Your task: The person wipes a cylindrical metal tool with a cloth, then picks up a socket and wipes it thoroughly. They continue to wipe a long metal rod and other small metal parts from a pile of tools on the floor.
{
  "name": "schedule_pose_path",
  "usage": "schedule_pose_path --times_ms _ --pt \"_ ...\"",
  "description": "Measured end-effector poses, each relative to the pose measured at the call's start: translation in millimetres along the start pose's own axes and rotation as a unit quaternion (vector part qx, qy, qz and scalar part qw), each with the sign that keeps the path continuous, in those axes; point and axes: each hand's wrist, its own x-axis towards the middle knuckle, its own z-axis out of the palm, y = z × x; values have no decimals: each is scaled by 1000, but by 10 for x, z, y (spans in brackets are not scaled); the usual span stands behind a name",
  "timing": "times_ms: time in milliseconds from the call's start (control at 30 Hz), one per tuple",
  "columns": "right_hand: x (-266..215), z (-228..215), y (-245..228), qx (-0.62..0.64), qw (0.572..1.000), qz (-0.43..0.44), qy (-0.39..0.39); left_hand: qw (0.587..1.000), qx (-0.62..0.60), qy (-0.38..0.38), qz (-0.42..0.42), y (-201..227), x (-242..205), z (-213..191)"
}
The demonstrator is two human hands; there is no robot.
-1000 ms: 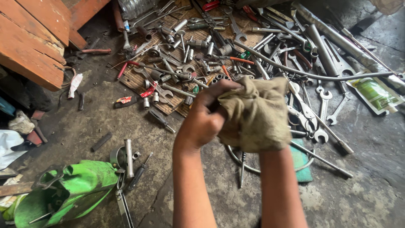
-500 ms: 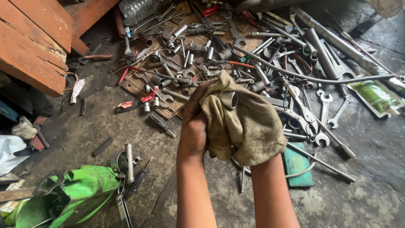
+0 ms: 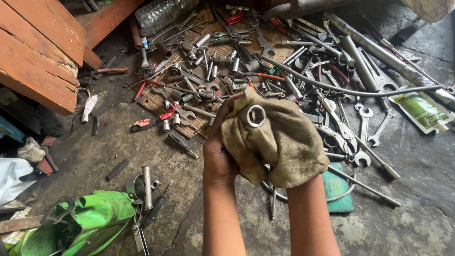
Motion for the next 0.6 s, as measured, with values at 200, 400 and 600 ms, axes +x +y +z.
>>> schedule_pose_path --times_ms 200,400,600 --pt "-16 3 -38 149 988 45 13 999 -34 24 7 -101 5 -27" --pt "-34 88 -131 29 997 -3 -67 997 -83 -2 -2 -108 18 9" --pt "68 64 -259 -196 978 35 -59 988 -122 -96 -24 -62 3 27"
